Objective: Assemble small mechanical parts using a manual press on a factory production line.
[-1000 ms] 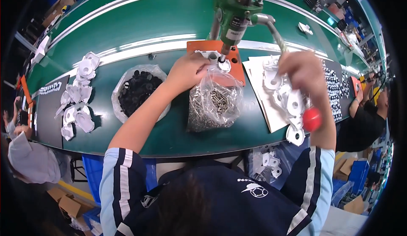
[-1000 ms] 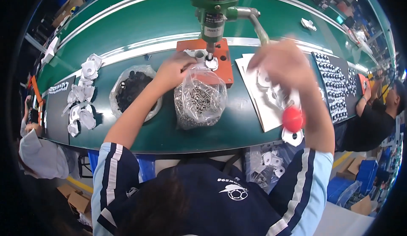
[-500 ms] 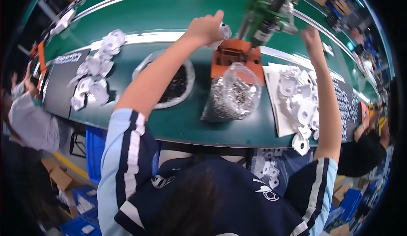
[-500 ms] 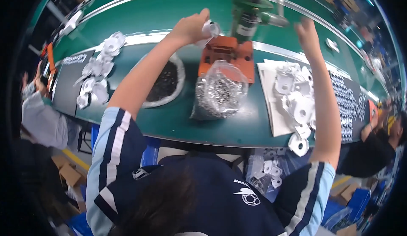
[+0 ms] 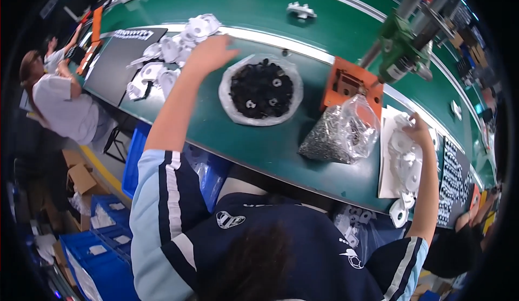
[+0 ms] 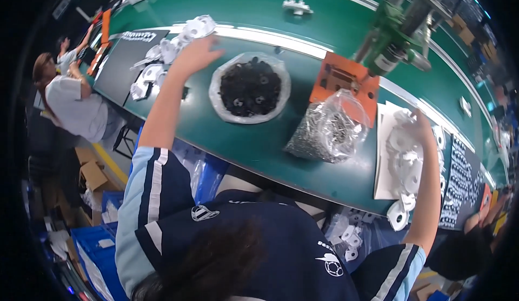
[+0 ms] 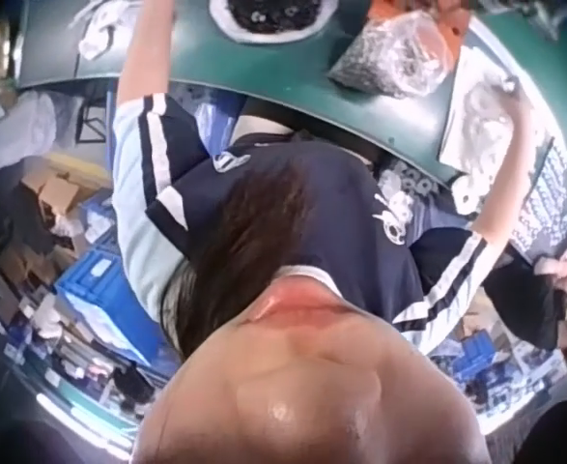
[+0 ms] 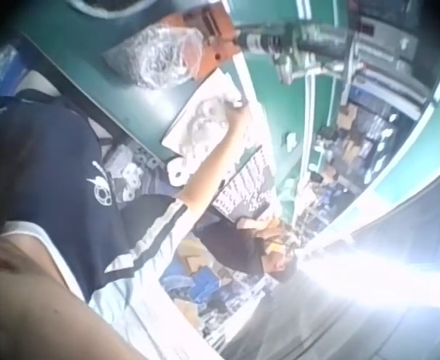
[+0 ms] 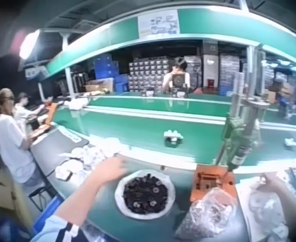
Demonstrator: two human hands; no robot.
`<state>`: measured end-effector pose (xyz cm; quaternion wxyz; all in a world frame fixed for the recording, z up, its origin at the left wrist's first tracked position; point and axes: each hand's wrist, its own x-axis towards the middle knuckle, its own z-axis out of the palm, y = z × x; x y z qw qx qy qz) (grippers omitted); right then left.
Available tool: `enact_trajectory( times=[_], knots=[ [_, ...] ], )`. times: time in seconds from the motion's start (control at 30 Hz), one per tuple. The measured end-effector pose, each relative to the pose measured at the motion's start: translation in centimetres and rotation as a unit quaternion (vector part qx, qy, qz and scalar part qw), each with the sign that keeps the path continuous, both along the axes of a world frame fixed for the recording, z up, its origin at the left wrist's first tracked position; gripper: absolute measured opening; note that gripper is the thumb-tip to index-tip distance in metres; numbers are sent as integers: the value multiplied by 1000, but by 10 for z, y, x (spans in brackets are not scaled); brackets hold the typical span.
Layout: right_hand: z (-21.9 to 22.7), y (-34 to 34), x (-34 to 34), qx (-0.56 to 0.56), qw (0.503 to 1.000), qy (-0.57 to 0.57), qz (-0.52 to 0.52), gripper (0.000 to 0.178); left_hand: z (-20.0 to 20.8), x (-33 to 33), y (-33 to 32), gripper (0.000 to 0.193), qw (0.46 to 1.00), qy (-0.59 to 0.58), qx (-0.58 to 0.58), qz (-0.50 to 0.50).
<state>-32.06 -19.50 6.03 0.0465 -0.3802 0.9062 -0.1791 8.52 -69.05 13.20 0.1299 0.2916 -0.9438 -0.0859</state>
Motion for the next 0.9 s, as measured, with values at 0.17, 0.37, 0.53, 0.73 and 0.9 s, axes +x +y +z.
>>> enact_trajectory(
  times=[0.17, 0.37, 0.53, 0.73, 0.9],
  knots=[
    [16, -4, 15, -13, 999, -1, -31, 45, -44, 129, -62, 77, 949, -85, 22, 304],
    [113, -9, 105, -94, 979, 157, -86, 39, -51, 124, -22, 83, 951, 200, 75, 225],
    [159, -53, 212, -268, 946, 58, 176, 36, -10, 68, 43, 56, 719, 407, 559, -65],
    [177, -135, 293, -175, 824, 61, 535, 32, 31, 13, 160, 52, 535, 135, 787, -277],
    [147, -124, 293, -221, 860, -11, 461, 30, 13, -10, 193, 32, 502, 163, 834, -159]
  ],
)
